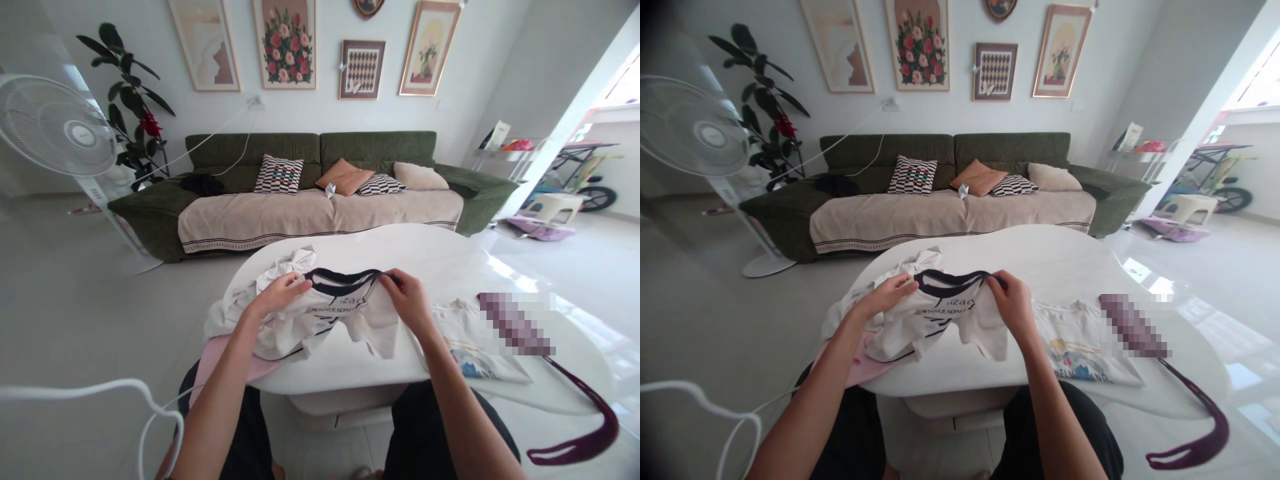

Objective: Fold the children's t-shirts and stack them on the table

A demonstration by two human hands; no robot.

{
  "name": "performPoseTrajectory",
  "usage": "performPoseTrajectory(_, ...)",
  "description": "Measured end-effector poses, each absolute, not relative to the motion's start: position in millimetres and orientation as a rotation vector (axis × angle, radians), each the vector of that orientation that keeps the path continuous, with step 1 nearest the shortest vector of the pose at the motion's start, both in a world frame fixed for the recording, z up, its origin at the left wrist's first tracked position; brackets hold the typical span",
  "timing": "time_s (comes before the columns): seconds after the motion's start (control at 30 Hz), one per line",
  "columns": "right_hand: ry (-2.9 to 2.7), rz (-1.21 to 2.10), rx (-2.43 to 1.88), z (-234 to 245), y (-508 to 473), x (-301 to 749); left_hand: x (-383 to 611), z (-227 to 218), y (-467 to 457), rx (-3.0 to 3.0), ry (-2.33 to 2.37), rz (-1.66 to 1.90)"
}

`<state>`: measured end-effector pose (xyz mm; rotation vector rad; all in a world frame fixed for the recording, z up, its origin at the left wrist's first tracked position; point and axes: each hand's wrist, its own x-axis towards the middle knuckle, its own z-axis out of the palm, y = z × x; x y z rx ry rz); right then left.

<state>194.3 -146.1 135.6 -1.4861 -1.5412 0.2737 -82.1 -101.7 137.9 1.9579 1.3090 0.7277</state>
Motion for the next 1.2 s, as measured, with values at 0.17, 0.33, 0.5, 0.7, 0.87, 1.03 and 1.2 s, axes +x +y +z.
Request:
performPoseTrajectory(0.17, -1.460, 0.288, -1.429, 163.4, -136.8, 206.7, -76.9, 152.4, -113.6, 2.205, 1.330, 0.728)
performPoseTrajectory(0.33, -1.497, 0.277, -1.423, 173.8, -141.8, 216.7, -80.5, 153.0, -100.9, 2.230, 1.485, 1.022)
performPoseTrajectory(0.5, -1.747, 0.707, -1.197, 179.9, -159.2, 231.3, -93.0, 173.9, -94.6, 2.081, 1.347, 1.392)
performPoseTrajectory(0.7, -1.461, 0.604, -1.085, 183.1, -184.9, 237.9, -107.9, 189.9, -124.9, 1.826, 1.131, 1.400)
performPoseTrajectory(0.87, -1.605, 0.323, -1.481, 179.4, -184.4, 246.0, -113.5, 178.7, -117.0, 1.946, 1.260, 1.105)
performPoseTrajectory(1.03, -1.734, -0.073, -1.497, 196.6, -184.5, 265.5, -109.8, 186.9, -105.5, 2.150, 1.429, 1.365)
performPoseTrajectory(1.2, -1.413, -0.769, -1.456, 236.6, -204.3, 250.6, -96.0, 237.2, -125.4, 2.062, 1.413, 1.983)
